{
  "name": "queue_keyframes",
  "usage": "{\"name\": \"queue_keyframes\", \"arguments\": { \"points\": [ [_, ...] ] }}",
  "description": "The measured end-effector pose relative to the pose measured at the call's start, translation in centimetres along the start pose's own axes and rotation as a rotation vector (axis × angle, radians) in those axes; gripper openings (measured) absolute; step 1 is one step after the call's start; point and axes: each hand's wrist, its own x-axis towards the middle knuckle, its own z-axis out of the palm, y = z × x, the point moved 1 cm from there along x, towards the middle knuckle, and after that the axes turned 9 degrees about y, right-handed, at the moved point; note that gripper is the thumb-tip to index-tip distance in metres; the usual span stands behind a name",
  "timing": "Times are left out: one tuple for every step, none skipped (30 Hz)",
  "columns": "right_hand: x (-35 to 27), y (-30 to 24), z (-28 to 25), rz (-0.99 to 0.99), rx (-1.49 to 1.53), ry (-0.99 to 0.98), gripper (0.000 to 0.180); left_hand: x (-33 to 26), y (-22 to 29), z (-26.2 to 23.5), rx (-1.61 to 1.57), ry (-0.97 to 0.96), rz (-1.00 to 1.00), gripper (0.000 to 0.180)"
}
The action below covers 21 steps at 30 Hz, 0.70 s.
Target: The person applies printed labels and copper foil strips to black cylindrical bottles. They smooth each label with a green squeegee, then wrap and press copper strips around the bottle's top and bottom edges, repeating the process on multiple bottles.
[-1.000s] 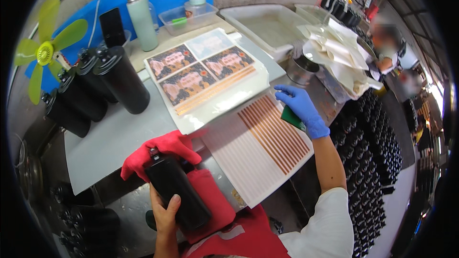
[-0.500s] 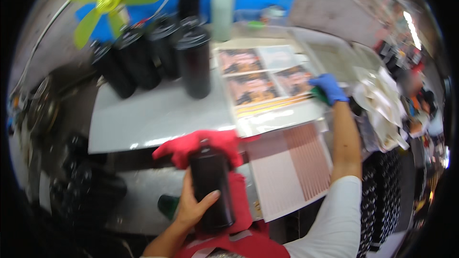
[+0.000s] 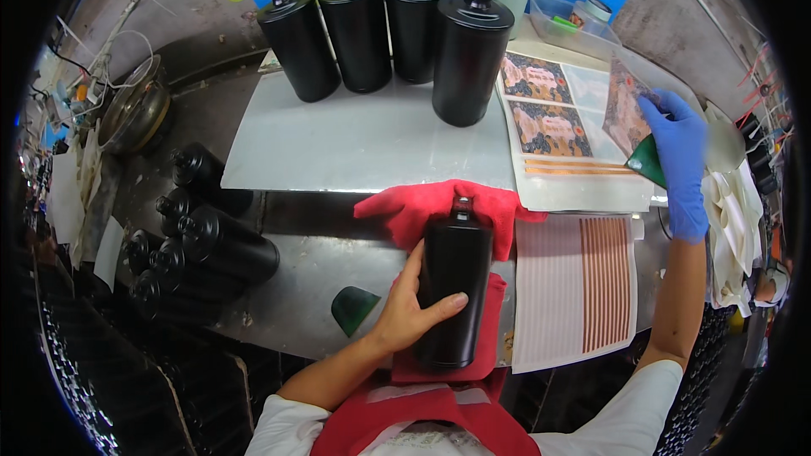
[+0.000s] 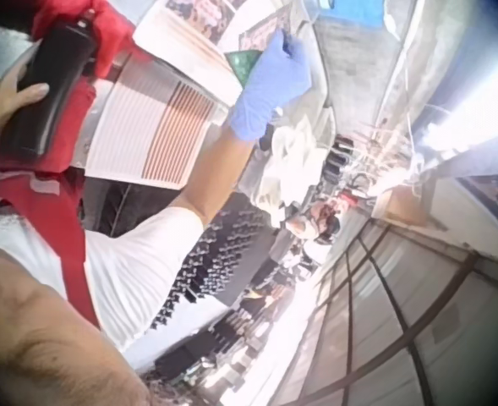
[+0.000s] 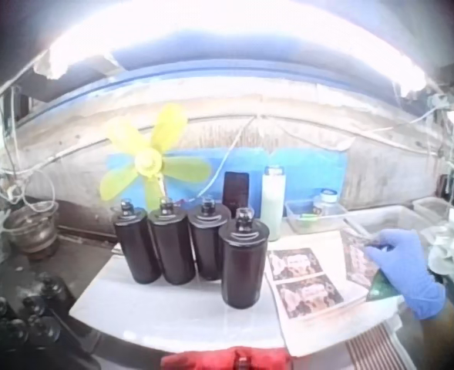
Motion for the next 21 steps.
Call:
{"name": "queue_keyframes", "arguments": {
  "points": [
    [-1.1, -1.8, -0.2, 0.000, 0.047, -0.035, 0.021, 0.1, -0.2, -0.2, -0.042, -0.015, -0.022, 0.083],
    [-2.2, -3.7, -0.9, -0.003, 0.089, -0.066, 0.020, 0.2, -0.2, -0.3, -0.087, -0.036, -0.043, 0.083],
    [-3.2, -5.7, -1.8, 0.030, 0.108, -0.125, 0.019, 0.2, -0.2, -0.3, -0.100, -0.049, -0.044, 0.083],
    [-4.3, -7.9, -2.7, 0.061, 0.134, -0.187, 0.019, -0.2, -0.4, -0.4, -0.052, 0.015, -0.010, 0.084],
    [-5.6, -9.9, -3.6, 0.092, 0.158, -0.253, 0.019, -0.6, -0.9, -0.5, -0.007, 0.080, 0.022, 0.085],
    [-7.0, -11.4, -4.5, 0.110, 0.188, -0.281, 0.019, -1.1, -1.2, -0.6, 0.037, 0.145, 0.051, 0.086],
    [-8.5, -12.7, -5.6, 0.130, 0.209, -0.301, 0.020, -1.6, -0.3, -0.7, 0.188, 0.214, 0.209, 0.087],
    [-9.9, -13.9, -6.5, 0.150, 0.233, -0.326, 0.020, -2.1, 0.8, -1.1, 0.339, 0.288, 0.366, 0.087],
    [-11.0, -15.5, -8.0, 0.182, 0.222, -0.406, 0.021, -2.8, 1.6, -1.6, 0.222, 0.254, 0.415, 0.085],
    [-12.0, -16.5, -9.9, 0.226, 0.190, -0.467, 0.021, -3.1, 2.9, -0.7, 0.059, 0.200, 0.420, 0.072],
    [-13.3, -16.7, -10.1, 0.172, 0.349, -0.506, 0.020, -3.3, 3.8, -0.6, -0.006, 0.073, 0.399, 0.066],
    [-14.3, -16.8, -10.3, 0.223, 0.462, -0.567, 0.020, -3.6, 4.4, -0.7, -0.072, -0.053, 0.376, 0.062],
    [-15.3, -17.0, -10.0, 0.359, 0.459, -0.622, 0.021, -4.0, 4.5, -0.8, -0.120, -0.118, 0.300, 0.065],
    [-16.2, -17.2, -9.6, 0.496, 0.455, -0.676, 0.023, -4.4, 4.6, -0.9, -0.168, -0.181, 0.223, 0.071],
    [-17.2, -16.9, -8.6, 0.550, 0.442, -0.699, 0.023, -5.0, 4.6, -1.1, -0.122, -0.185, 0.156, 0.080],
    [-18.1, -16.5, -7.6, 0.604, 0.422, -0.711, 0.023, -5.2, 4.4, -1.2, -0.169, -0.211, 0.187, 0.081],
    [-18.4, -16.3, -6.5, 0.658, 0.385, -0.790, 0.022, -5.3, 4.1, -1.4, -0.212, -0.230, 0.216, 0.081],
    [-19.3, -15.1, -5.1, 0.727, 0.426, -0.822, 0.025, -5.4, 3.8, -1.5, -0.255, -0.248, 0.245, 0.082],
    [-19.9, -14.0, -3.8, 0.722, 0.452, -0.801, 0.026, -5.1, 4.1, -1.1, -0.316, -0.198, 0.241, 0.067],
    [-20.5, -12.9, -2.5, 0.714, 0.485, -0.785, 0.028, -4.8, 3.8, -1.2, -0.243, -0.136, 0.202, 0.059],
    [-21.1, -11.4, -1.3, 0.691, 0.510, -0.764, 0.029, -4.3, 3.4, -1.3, -0.174, -0.082, 0.164, 0.051]
  ]
}}
